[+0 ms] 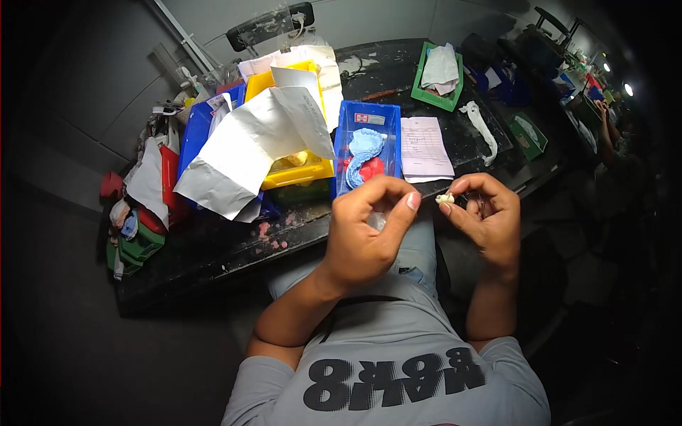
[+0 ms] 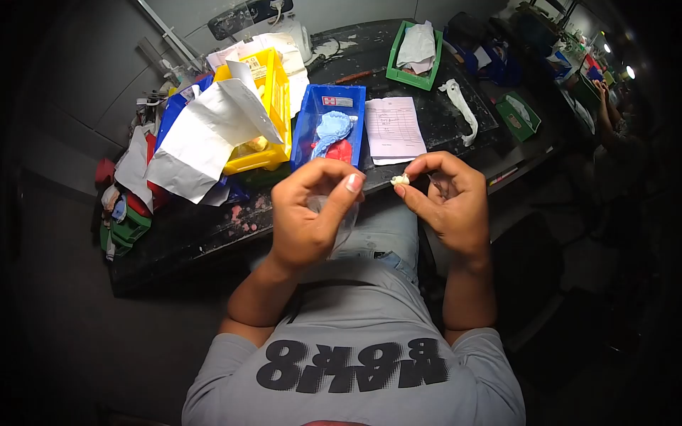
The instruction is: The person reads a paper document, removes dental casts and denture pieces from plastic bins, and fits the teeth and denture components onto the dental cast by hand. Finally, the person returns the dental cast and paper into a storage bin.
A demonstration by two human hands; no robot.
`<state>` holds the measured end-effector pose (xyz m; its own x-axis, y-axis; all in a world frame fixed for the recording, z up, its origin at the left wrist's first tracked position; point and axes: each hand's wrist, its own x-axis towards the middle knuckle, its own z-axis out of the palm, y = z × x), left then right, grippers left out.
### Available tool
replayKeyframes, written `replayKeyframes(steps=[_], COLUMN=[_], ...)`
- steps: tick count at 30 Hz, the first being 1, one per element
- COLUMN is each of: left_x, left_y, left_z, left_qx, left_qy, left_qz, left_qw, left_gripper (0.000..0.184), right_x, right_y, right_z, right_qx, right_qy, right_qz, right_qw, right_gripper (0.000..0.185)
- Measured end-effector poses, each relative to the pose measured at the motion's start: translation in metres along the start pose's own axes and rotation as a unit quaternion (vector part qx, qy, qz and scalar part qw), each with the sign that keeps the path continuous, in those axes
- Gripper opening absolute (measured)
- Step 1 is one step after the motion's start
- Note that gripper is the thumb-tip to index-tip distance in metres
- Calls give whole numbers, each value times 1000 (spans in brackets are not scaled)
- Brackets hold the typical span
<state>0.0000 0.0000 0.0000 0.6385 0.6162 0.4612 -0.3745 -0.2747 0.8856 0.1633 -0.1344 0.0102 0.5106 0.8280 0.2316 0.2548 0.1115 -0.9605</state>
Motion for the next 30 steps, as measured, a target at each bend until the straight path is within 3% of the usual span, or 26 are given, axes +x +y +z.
replayKeyframes(steps=[2, 5, 8, 10, 14, 16, 19, 22, 24, 25, 28, 30], left_x=[0, -4, -5, -5, -3, -3, -4, 2, 19, 28, 41, 45], left_y=[21, 23, 19, 20, 23, 23, 19, 1, -11, -24, -53, -66], left_z=[-6, -21, -30, -35, -39, -41, -41, -31, -14, -8, 1, -4], left_qx=[14, -10, -42, -52, -72, -65, -1, 163, 244, 256, 272, 359], left_qy=[78, 177, 173, 174, 179, 184, 185, 148, 107, 89, 76, 4], left_qz=[26, 192, 289, 289, 295, 300, 308, 325, 343, 326, 278, 180], left_qw=[996, 965, 941, 940, 936, 934, 933, 920, 901, 906, 918, 916], left_gripper=[7, 13, 27, 29, 39, 42, 38, 35, 40, 31, 31, 30], right_x=[9, 30, 59, 83, 101, 102, 100, 93, 99, 102, 111, 115], right_y=[-1, -4, -1, 12, 6, 20, 45, 49, 68, 76, 91, 91], right_z=[7, 11, 26, 32, 40, 33, 9, -21, -46, -57, -85, -90], right_qx=[56, -19, -17, -57, -159, -136, -81, -100, -150, -183, -263, -334], right_qy=[23, 14, 5, -8, 31, 51, 71, 118, 148, 172, 190, 204], right_qz=[-29, -10, -31, -94, -79, -86, -100, -6, -5, -7, 34, 62], right_qw=[998, 1000, 999, 994, 984, 986, 989, 988, 977, 968, 945, 918], right_gripper=[21, 18, 18, 24, 32, 31, 26, 25, 23, 22, 25, 29])
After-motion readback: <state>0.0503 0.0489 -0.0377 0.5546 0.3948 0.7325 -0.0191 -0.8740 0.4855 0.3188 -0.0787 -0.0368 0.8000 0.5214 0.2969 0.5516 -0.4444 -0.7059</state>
